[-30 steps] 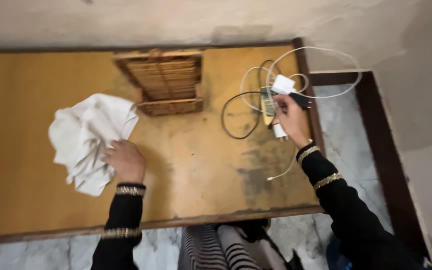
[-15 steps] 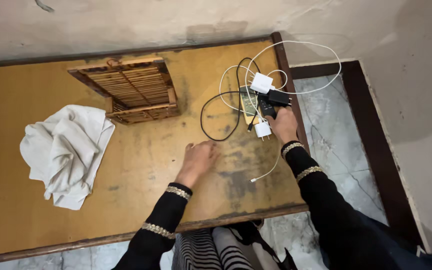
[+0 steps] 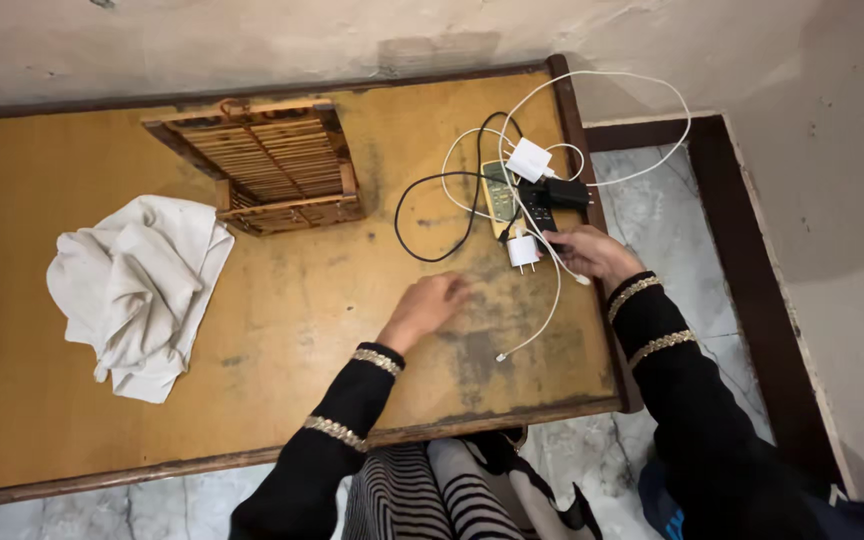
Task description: The person removes a remote control, charging cables, and adapters from a small wooden basket on a table. They wipe the basket with a white cloth, then wipe the remote control and place it back in the basket. The person then wipes the charging cables and adapters with the cloth.
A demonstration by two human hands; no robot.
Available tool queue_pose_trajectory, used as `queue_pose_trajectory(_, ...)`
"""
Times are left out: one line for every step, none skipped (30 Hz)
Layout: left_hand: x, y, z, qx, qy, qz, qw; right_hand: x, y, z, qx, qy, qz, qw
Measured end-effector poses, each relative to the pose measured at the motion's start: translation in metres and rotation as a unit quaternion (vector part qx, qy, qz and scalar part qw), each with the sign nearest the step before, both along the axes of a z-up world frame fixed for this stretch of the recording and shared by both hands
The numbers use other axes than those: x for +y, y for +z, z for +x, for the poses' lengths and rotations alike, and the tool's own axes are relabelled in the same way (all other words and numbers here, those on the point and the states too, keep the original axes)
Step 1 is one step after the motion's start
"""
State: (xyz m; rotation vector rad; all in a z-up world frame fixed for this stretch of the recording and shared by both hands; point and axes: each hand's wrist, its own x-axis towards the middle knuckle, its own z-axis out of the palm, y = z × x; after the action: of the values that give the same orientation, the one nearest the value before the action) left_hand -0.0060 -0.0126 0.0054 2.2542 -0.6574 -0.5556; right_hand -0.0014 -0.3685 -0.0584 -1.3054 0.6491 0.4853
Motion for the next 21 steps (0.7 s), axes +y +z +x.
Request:
queue_pose_trajectory(-0.004,0.000,-0.001,0.010,0.005,-0.018,1.000,0.005,0.005,-0.002,-0.024,0.009,-0.050,0.998)
queue_pose_trajectory(-0.008,0.001,-0.003,0.020,0.011,-0.036,0.999,0.010,0.009,-0.005,-0.047,0.018,-0.101,0.994)
queue_pose_trajectory(-0.013,0.003,-0.004,0.028,0.016,-0.055,0.998,0.014,0.014,-0.008,-0.070,0.026,-0.152,0.986)
queue_pose_trajectory(-0.018,0.004,-0.006,0.007,0.027,-0.072,0.997,0.017,0.019,-0.010,-0.085,0.050,-0.225,0.969)
queue_pose_trajectory(-0.024,0.005,-0.009,-0.013,0.039,-0.089,0.995,0.019,0.024,-0.014,-0.098,0.074,-0.296,0.947)
queue_pose_trajectory(-0.030,0.006,-0.011,-0.034,0.051,-0.106,0.992,0.020,0.030,-0.017,-0.111,0.097,-0.366,0.919)
queue_pose_trajectory(-0.036,0.006,-0.013,-0.013,0.050,-0.099,0.994,0.023,0.036,-0.022,-0.109,0.092,-0.403,0.904)
queue_pose_trajectory(-0.041,0.004,-0.012,0.009,0.050,-0.091,0.995,0.026,0.041,-0.027,-0.107,0.087,-0.440,0.888)
queue_pose_trajectory(-0.045,0.000,-0.013,0.031,0.049,-0.084,0.995,0.030,0.046,-0.033,-0.104,0.082,-0.476,0.870)
queue_pose_trajectory(-0.047,-0.006,-0.012,0.029,0.038,-0.089,0.995,0.033,0.051,-0.042,-0.140,0.079,-0.571,0.805)
queue_pose_trajectory(-0.049,-0.013,-0.011,0.027,0.027,-0.095,0.995,0.036,0.059,-0.051,-0.174,0.076,-0.660,0.727)
queue_pose_trajectory(-0.052,-0.022,-0.009,0.026,0.017,-0.101,0.994,0.040,0.068,-0.059,-0.206,0.072,-0.738,0.639)
queue_pose_trajectory(-0.052,-0.030,-0.009,0.027,0.009,-0.108,0.994,0.044,0.079,-0.067,-0.185,0.065,-0.743,0.640)
queue_pose_trajectory(-0.051,-0.038,-0.008,0.029,0.002,-0.114,0.993,0.044,0.095,-0.078,-0.164,0.058,-0.748,0.641)
queue_pose_trajectory(-0.049,-0.043,-0.008,0.029,-0.004,-0.121,0.992,0.046,0.112,-0.087,-0.144,0.050,-0.752,0.641)
queue_pose_trajectory(-0.046,-0.045,-0.008,0.050,-0.007,-0.139,0.989,0.047,0.130,-0.097,-0.160,0.024,-0.692,0.703)
queue_pose_trajectory(-0.044,-0.043,-0.007,0.068,-0.008,-0.157,0.985,0.047,0.148,-0.106,-0.177,-0.001,-0.627,0.759)
queue_pose_trajectory(-0.042,-0.038,-0.005,0.087,-0.009,-0.175,0.981,0.051,0.162,-0.110,-0.193,-0.025,-0.556,0.809)
queue_pose_trajectory(-0.039,-0.030,-0.003,0.123,-0.009,-0.232,0.965,0.060,0.170,-0.107,-0.211,-0.019,-0.443,0.871)
queue_pose_trajectory(-0.037,-0.020,-0.003,0.159,-0.009,-0.288,0.944,0.069,0.176,-0.104,-0.225,-0.012,-0.324,0.919)
queue_pose_trajectory(-0.033,-0.010,-0.002,0.192,-0.009,-0.341,0.920,0.079,0.181,-0.100,-0.234,-0.003,-0.197,0.952)
